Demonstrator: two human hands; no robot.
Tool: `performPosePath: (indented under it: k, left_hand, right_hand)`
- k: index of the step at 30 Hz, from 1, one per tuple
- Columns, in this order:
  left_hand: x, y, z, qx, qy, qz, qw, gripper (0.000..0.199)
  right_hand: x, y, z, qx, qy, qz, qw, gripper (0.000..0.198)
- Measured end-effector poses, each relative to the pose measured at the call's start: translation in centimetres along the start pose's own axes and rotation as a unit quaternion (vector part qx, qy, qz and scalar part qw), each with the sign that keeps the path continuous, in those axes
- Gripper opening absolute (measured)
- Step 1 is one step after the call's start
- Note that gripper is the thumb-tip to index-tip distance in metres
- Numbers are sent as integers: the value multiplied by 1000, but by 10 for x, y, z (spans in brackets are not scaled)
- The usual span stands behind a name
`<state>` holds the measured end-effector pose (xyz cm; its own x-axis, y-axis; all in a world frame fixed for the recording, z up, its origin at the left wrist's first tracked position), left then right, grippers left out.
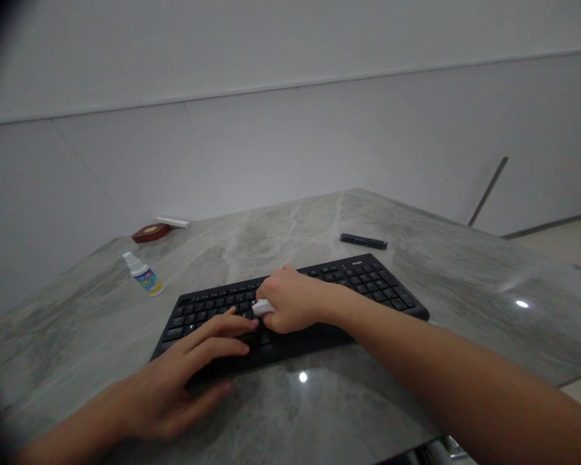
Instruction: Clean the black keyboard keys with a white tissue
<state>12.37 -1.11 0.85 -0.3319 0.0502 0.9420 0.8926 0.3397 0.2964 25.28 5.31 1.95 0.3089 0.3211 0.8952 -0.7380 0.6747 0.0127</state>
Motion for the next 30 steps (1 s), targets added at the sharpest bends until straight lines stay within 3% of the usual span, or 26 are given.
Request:
performPosePath:
  k: [5,9,12,15,19,24,30]
  left_hand:
    - [-7,5,-8,-28,30,65,997,44]
    - [-5,4,-4,-12,45,62,997,32]
    - [0,0,-2,-9,48,35,998,24]
    - [9,-4,4,19,67,-39,997,19]
    - [14,-7,17,63,120,-98,986,22]
    - [0,-5,29,72,160,-29,984,40]
    - [-11,-6,33,89,171,48,980,49]
  right_hand:
    - [0,0,0,-6,13,7,1000,9]
    - [2,0,1,-12,7,5,1000,10]
    - [2,0,2,-17,-4,7,1000,10]
    - [2,1,2,-23,-17,9,1000,10]
    - [-1,1,5,-14,-22,1,1000,9]
    - [-7,0,11,26,3,6,1000,7]
    - [-6,0,10,25,-21,-10,999,8]
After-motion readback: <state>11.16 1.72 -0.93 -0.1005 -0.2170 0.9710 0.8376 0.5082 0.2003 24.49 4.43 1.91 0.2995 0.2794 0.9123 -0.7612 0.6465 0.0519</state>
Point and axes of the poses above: each hand's wrist, its own y-axis towards the middle knuckle, its own x-axis out of the back of the hand, z = x × y, the point moved 7 cm from there along y, towards the middle knuckle, and after that the axes turned 12 degrees about y, right-handed, at the moved point
